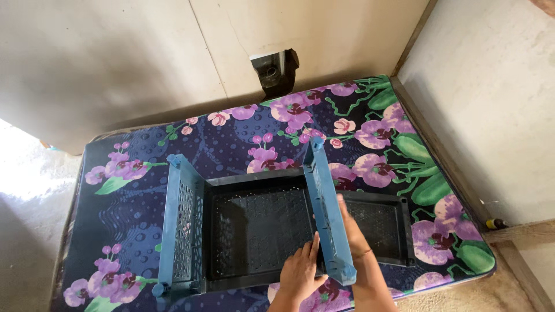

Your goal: The person assembles a small plastic storage unit by stacking black trays and attaching blue side panels. They repeatedly lift, align, and interlock the components on a floral-patterned mattress, then remove and reattach the side panels to complete the assembly.

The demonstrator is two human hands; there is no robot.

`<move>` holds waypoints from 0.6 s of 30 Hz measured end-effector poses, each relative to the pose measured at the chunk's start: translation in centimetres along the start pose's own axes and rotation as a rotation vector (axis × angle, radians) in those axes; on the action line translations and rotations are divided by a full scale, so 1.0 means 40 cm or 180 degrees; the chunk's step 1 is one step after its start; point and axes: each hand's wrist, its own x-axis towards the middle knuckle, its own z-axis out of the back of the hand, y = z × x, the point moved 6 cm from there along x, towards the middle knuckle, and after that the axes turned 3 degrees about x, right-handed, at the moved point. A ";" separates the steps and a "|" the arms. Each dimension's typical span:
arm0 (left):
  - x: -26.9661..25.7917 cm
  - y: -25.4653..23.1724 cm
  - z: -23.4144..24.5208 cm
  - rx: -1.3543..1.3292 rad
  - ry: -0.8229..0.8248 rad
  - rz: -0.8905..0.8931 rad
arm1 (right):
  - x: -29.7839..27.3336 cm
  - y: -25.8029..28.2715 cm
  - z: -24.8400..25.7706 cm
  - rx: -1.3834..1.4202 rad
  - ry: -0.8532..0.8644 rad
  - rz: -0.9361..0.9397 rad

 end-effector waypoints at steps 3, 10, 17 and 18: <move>0.014 0.012 0.016 0.0001 -0.0101 0.0010 | -0.033 0.036 -0.048 0.0239 -0.0009 -0.0288; 0.032 0.004 0.014 0.0152 -0.0129 -0.0007 | -0.174 0.202 -0.106 -0.0517 0.0427 0.0905; 0.060 0.001 0.016 0.0167 -0.0084 0.0056 | -0.307 0.062 -0.087 -0.1705 -0.0694 0.1771; 0.056 0.001 0.014 0.0135 -0.0088 0.0044 | -0.288 0.024 -0.062 -0.2108 -0.1240 0.1563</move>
